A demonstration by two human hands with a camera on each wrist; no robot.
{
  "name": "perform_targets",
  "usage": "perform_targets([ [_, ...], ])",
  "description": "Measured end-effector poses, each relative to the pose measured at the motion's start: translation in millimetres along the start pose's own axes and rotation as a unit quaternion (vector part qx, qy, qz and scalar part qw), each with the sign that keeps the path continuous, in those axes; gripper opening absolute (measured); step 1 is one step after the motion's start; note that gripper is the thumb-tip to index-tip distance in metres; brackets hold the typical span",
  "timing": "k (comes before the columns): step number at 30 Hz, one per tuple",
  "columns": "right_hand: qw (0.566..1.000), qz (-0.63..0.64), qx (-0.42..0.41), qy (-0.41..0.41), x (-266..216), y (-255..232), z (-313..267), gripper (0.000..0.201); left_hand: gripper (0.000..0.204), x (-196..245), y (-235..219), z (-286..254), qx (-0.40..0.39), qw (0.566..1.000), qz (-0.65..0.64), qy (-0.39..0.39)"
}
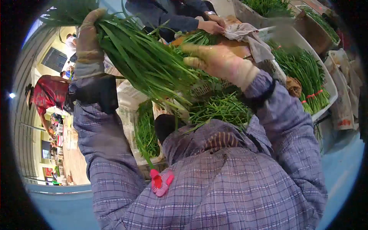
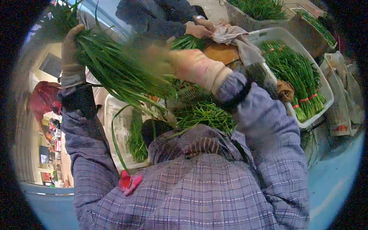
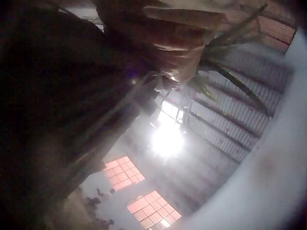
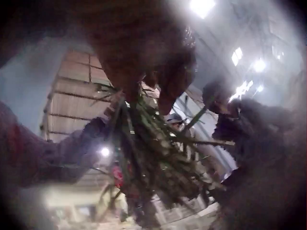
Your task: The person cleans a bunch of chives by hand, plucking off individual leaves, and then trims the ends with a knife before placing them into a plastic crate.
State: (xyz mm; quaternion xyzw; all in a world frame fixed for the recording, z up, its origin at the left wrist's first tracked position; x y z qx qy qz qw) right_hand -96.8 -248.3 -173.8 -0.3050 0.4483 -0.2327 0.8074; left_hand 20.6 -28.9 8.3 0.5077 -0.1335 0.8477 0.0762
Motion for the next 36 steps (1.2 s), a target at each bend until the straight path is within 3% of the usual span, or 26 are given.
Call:
perform_targets([
  [1,1.000,0.001,0.003,-0.003,5.7,6.1,-1.2,0.031,0.021,1.9,1.8,0.0,0.004,1.000,-0.019,0.004],
  [3,0.989,0.139,-0.047,0.003,25.7,21.1,-7.6,0.023,0.020,7.0,-3.4,-2.8,0.001,1.000,-0.008,-0.008],
  [4,0.989,0.141,-0.053,0.000,32.1,22.1,-11.6,0.023,0.020,7.0,-14.0,1.4,0.032,0.999,0.017,0.003],
  [6,0.964,0.261,-0.051,0.007,43.3,27.2,-24.2,0.022,0.020,5.1,-26.4,1.2,0.060,0.997,0.047,0.002],
  [7,0.963,0.264,-0.051,0.010,46.7,30.2,-30.2,0.022,0.021,5.1,-27.9,2.3,0.060,0.998,0.035,-0.001],
  [9,0.992,0.117,-0.021,0.031,60.2,32.7,-42.1,0.031,0.021,2.9,-34.4,8.6,0.056,0.998,0.016,-0.002],
  [11,0.985,0.170,0.012,-0.013,87.8,50.5,-61.2,0.032,0.022,-0.8,-51.9,17.5,-0.027,0.999,-0.016,-0.024],
  [13,0.990,0.027,-0.115,0.075,96.6,71.9,-94.6,0.033,0.021,0.6,-61.6,21.5,-0.014,0.998,-0.018,-0.055],
  [14,0.976,-0.032,-0.198,0.089,111.9,88.8,-110.8,0.034,0.020,11.2,-66.4,17.3,0.029,0.985,0.161,0.044],
  [15,0.951,-0.093,-0.278,0.100,117.0,99.8,-121.5,0.036,0.021,21.7,-66.4,11.4,0.072,0.929,0.334,0.143],
  [16,0.966,-0.055,-0.229,0.104,112.6,102.2,-131.4,0.039,0.023,14.0,-73.9,18.1,0.084,0.969,0.209,0.105],
  [17,0.967,-0.052,-0.227,0.106,95.1,97.1,-125.5,0.039,0.023,7.7,-74.4,21.3,0.080,0.969,0.210,0.104],
  [19,0.961,0.177,-0.068,0.201,49.8,70.8,-98.2,0.042,0.023,3.3,-60.5,21.9,0.010,0.934,0.294,0.204],
  [20,0.961,0.177,-0.064,0.203,33.4,70.6,-84.4,0.042,0.023,8.0,-47.7,21.8,0.006,0.934,0.292,0.206],
  [22,0.983,0.115,0.069,0.126,9.1,54.6,-59.7,0.031,0.025,2.2,-30.7,24.4,0.078,0.994,0.081,-0.002],
  [23,0.983,0.115,0.072,0.127,10.8,56.2,-59.0,0.031,0.025,1.9,-29.6,25.1,0.076,0.994,0.081,-0.001],
  [25,0.990,0.045,0.077,0.110,16.4,68.3,-56.9,0.029,0.027,9.8,-28.5,25.2,0.069,0.981,0.165,0.077],
  [26,0.993,-0.038,0.074,0.090,26.3,78.4,-63.4,0.030,0.027,13.0,-27.5,23.8,0.068,0.981,0.165,0.077],
  [27,0.993,-0.037,0.074,0.090,42.2,86.4,-77.6,0.030,0.028,16.1,-25.9,19.6,0.067,0.988,0.127,0.053],
  [29,0.974,-0.139,-0.141,0.110,67.8,115.4,-104.7,0.033,0.029,17.0,-27.4,15.7,0.065,0.994,0.088,0.026],
  [30,0.974,-0.139,-0.141,0.112,59.2,106.3,-105.4,0.033,0.029,15.1,-31.4,17.9,0.070,0.995,0.068,0.002],
  [31,0.985,-0.049,-0.053,0.158,53.8,82.6,-107.8,0.037,0.028,12.3,-33.7,18.1,0.077,0.996,0.048,-0.020],
  [32,0.978,0.043,0.034,0.201,46.9,58.5,-111.2,0.042,0.028,11.8,-31.1,13.5,0.058,0.997,0.048,0.031],
  [33,0.968,0.066,0.083,0.226,40.2,41.7,-104.6,0.050,0.028,8.7,-28.8,13.3,0.055,0.997,0.049,0.025],
  [35,0.969,0.056,0.126,0.204,26.4,27.1,-84.1,0.050,0.027,2.1,-22.4,18.1,0.049,0.998,0.012,-0.039],
  [36,0.966,0.097,0.190,0.146,30.6,32.3,-69.2,0.051,0.027,-0.9,-18.9,21.6,0.045,0.998,0.013,-0.040],
])
Point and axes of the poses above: each hand's wrist, its own z-axis towards the middle knuckle, its own y-axis out of the palm, x = y × z, the point moved 5 cm from there along z, towards the middle knuckle, and after that the axes turned 6 degrees about -x, right-handed, at the moved point
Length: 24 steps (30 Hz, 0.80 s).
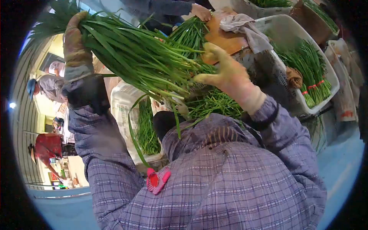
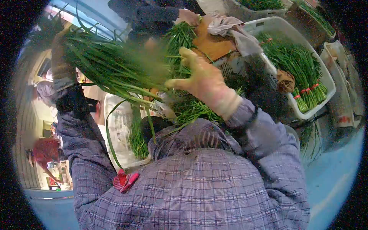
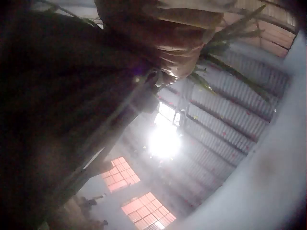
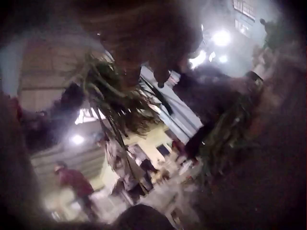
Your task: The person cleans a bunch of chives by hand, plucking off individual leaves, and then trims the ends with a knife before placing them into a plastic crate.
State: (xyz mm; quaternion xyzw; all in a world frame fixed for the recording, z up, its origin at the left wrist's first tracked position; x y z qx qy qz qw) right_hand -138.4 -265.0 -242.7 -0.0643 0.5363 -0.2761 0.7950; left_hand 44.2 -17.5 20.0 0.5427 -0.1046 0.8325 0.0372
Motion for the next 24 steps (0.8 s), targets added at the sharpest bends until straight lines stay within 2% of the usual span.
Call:
perform_targets([
  [1,0.995,0.059,0.051,-0.058,1.3,6.2,9.2,0.053,0.027,-1.5,4.4,0.3,-0.011,1.000,0.007,0.022],
  [2,0.983,0.171,-0.012,-0.072,1.5,18.3,17.6,0.042,0.026,-2.4,7.6,-0.3,-0.021,0.999,0.014,0.043],
  [3,0.982,0.172,-0.013,-0.073,3.3,17.1,17.1,0.042,0.026,-5.5,8.7,-2.0,-0.020,0.999,0.015,0.045],
  [5,0.984,0.157,-0.078,-0.040,7.0,22.0,16.4,0.029,0.027,3.7,14.8,-8.3,-0.093,0.972,0.103,0.192],
  [6,0.985,0.133,-0.022,-0.112,2.1,19.1,14.2,0.018,0.031,-5.3,4.3,12.2,-0.007,0.999,0.022,0.030],
  [7,0.984,0.136,-0.026,-0.109,3.2,17.4,10.6,0.018,0.031,-12.3,-7.9,16.3,-0.004,0.999,0.024,0.026],
  [9,0.989,0.110,-0.041,-0.095,4.0,7.6,3.6,0.016,0.030,-4.5,-4.2,6.7,-0.166,0.961,0.093,0.201],
  [10,0.984,0.062,0.009,-0.167,-1.0,-1.1,-0.2,0.015,0.030,-6.8,-5.7,9.1,-0.166,0.960,0.091,0.204],
  [11,0.984,0.060,0.011,-0.169,-1.2,-6.5,-4.0,0.015,0.029,-5.2,3.7,2.4,-0.112,0.973,0.115,0.164],
  [12,0.988,0.052,-0.010,-0.142,-0.5,-10.6,-7.7,0.016,0.028,-7.4,6.4,-0.9,-0.058,0.981,0.137,0.121],
  [14,0.992,0.045,-0.031,-0.118,9.5,-14.5,-16.4,0.016,0.026,-7.1,-3.6,7.4,-0.048,0.976,0.170,0.127],
  [15,0.992,-0.010,-0.056,-0.111,23.2,-8.9,-23.2,0.018,0.025,-5.4,-3.1,7.1,-0.041,0.969,0.205,0.129],
  [16,0.989,-0.065,-0.081,-0.104,38.5,-3.9,-29.1,0.019,0.025,-5.6,-2.1,5.7,-0.041,0.969,0.205,0.128],
  [17,0.989,-0.065,-0.082,-0.104,56.0,-2.2,-34.0,0.019,0.025,-1.8,2.0,-3.0,-0.007,0.983,0.148,0.110],
  [18,0.965,-0.138,-0.213,-0.058,78.9,11.7,-39.5,0.024,0.025,-0.7,2.0,-7.3,0.027,0.991,0.091,0.091],
  [19,0.918,-0.206,-0.338,-0.010,100.5,22.9,-48.5,0.029,0.025,-1.7,-1.2,-4.0,0.026,0.991,0.093,0.090],
  [20,0.922,-0.243,-0.299,-0.042,98.0,18.7,-53.5,0.043,0.025,-3.9,-4.9,1.1,0.018,0.990,0.111,0.088],
  [21,0.923,-0.243,-0.297,-0.041,79.1,17.7,-50.3,0.043,0.025,-3.1,-2.6,2.4,0.010,0.988,0.127,0.087],
  [22,0.984,-0.078,-0.161,-0.010,54.2,5.6,-37.4,0.047,0.025,-4.2,-0.5,1.3,0.010,0.988,0.126,0.088],
  [23,0.995,0.093,-0.018,0.021,31.2,-8.1,-27.8,0.051,0.025,-3.9,6.9,-6.3,0.009,0.992,0.095,0.086],
  [24,0.995,0.094,-0.017,0.022,10.9,-9.2,-16.9,0.051,0.025,-3.9,15.1,-11.9,0.008,0.995,0.065,0.082],
])
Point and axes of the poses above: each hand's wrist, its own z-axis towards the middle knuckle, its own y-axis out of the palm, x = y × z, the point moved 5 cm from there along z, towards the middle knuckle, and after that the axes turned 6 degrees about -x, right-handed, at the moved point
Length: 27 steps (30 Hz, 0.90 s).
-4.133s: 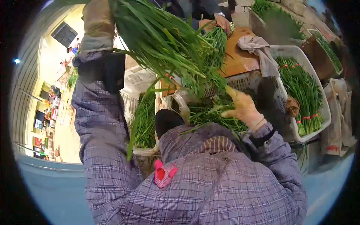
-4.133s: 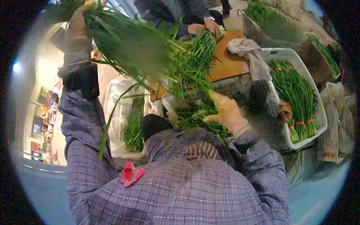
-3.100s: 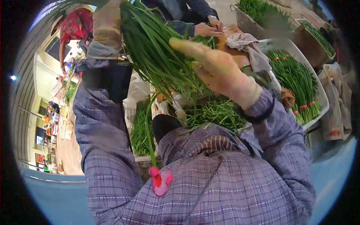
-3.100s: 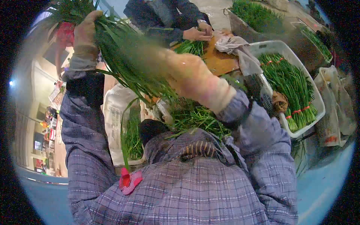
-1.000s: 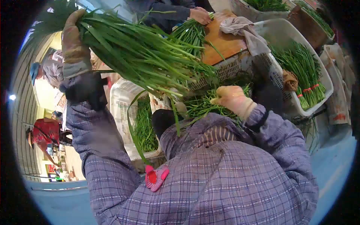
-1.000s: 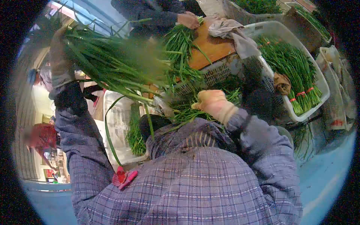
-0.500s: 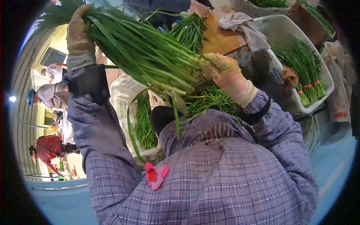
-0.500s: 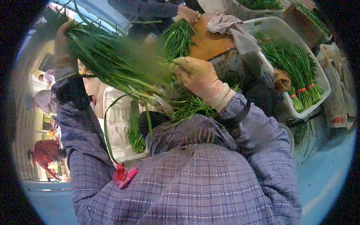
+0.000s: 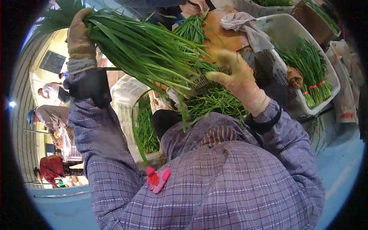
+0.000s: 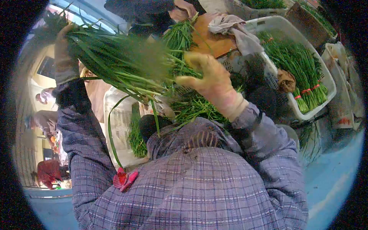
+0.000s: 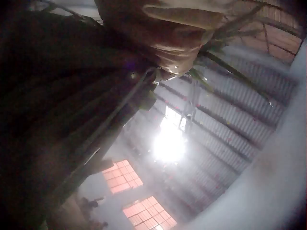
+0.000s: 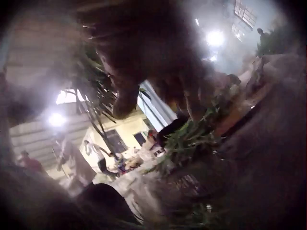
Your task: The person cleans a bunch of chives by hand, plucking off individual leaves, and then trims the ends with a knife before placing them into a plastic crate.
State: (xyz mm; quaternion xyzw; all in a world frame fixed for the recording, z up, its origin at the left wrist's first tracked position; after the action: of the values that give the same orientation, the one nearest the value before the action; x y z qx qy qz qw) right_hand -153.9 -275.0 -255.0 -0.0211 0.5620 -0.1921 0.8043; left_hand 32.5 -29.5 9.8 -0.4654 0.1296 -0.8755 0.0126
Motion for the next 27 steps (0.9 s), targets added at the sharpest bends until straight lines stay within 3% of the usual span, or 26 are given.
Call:
perform_targets([
  [1,0.992,-0.030,0.077,-0.097,-27.7,-6.5,12.5,0.043,0.025,3.4,9.6,-2.2,-0.002,1.000,0.001,0.000],
  [2,0.968,-0.060,0.154,-0.191,-44.7,-11.9,18.0,0.035,0.028,1.8,17.8,-4.2,0.019,0.998,-0.024,-0.056],
  [3,0.967,-0.060,0.157,-0.189,-41.1,-8.9,24.3,0.035,0.031,-1.0,21.8,-6.1,0.041,0.992,-0.049,-0.111],
  [4,0.976,-0.065,0.115,-0.175,-33.3,-0.5,33.4,0.027,0.031,-2.9,20.2,-5.6,0.040,0.992,-0.050,-0.109],
  [5,0.982,-0.070,0.070,-0.161,-29.6,5.9,41.3,0.020,0.038,-0.6,20.9,-4.4,-0.040,0.999,0.000,-0.033],
  [7,0.977,-0.060,0.073,-0.190,-29.0,0.9,41.9,0.026,0.053,1.7,17.4,-12.8,-0.188,0.970,0.105,0.113],
  [11,0.962,-0.176,0.065,-0.197,-14.7,-5.7,23.9,0.026,0.032,-4.0,16.0,-0.9,-0.117,0.988,0.071,0.077],
  [14,0.959,-0.226,-0.013,-0.170,27.9,2.2,2.0,0.025,0.019,-5.8,14.5,8.1,-0.050,0.996,0.024,0.066],
  [16,0.963,-0.223,-0.148,0.028,69.5,10.9,-10.1,0.029,0.020,-4.4,11.7,8.6,-0.054,0.997,0.004,0.047],
  [17,0.963,-0.223,-0.151,0.024,64.3,15.4,-12.4,0.029,0.020,-7.3,5.2,12.1,-0.049,0.998,0.005,0.048],
  [18,0.983,0.009,-0.168,0.070,58.9,26.8,-17.4,0.032,0.021,-1.3,-0.3,14.4,-0.025,0.979,0.139,0.150],
  [19,0.947,0.242,-0.174,0.117,49.6,41.3,-24.2,0.035,0.023,1.8,-0.1,17.3,-0.004,0.932,0.269,0.244],
  [20,0.900,0.377,-0.166,0.142,17.2,46.1,-24.9,0.039,0.023,-1.1,2.4,24.2,-0.008,0.932,0.270,0.242],
  [21,0.900,0.378,-0.165,0.143,17.1,55.9,-19.4,0.039,0.024,-2.7,5.4,30.3,-0.004,0.917,0.314,0.245],
  [23,0.942,0.165,-0.256,0.143,25.3,78.8,-8.2,0.038,0.024,-4.1,11.3,41.4,0.006,0.882,0.400,0.250],
  [24,0.918,0.297,-0.200,0.171,16.8,78.2,-9.6,0.036,0.025,-4.8,14.4,46.5,0.011,0.861,0.442,0.251],
  [27,0.948,0.204,-0.162,0.185,41.2,65.1,-13.8,0.032,0.026,-6.8,20.1,56.3,0.035,0.788,0.563,0.248],
])
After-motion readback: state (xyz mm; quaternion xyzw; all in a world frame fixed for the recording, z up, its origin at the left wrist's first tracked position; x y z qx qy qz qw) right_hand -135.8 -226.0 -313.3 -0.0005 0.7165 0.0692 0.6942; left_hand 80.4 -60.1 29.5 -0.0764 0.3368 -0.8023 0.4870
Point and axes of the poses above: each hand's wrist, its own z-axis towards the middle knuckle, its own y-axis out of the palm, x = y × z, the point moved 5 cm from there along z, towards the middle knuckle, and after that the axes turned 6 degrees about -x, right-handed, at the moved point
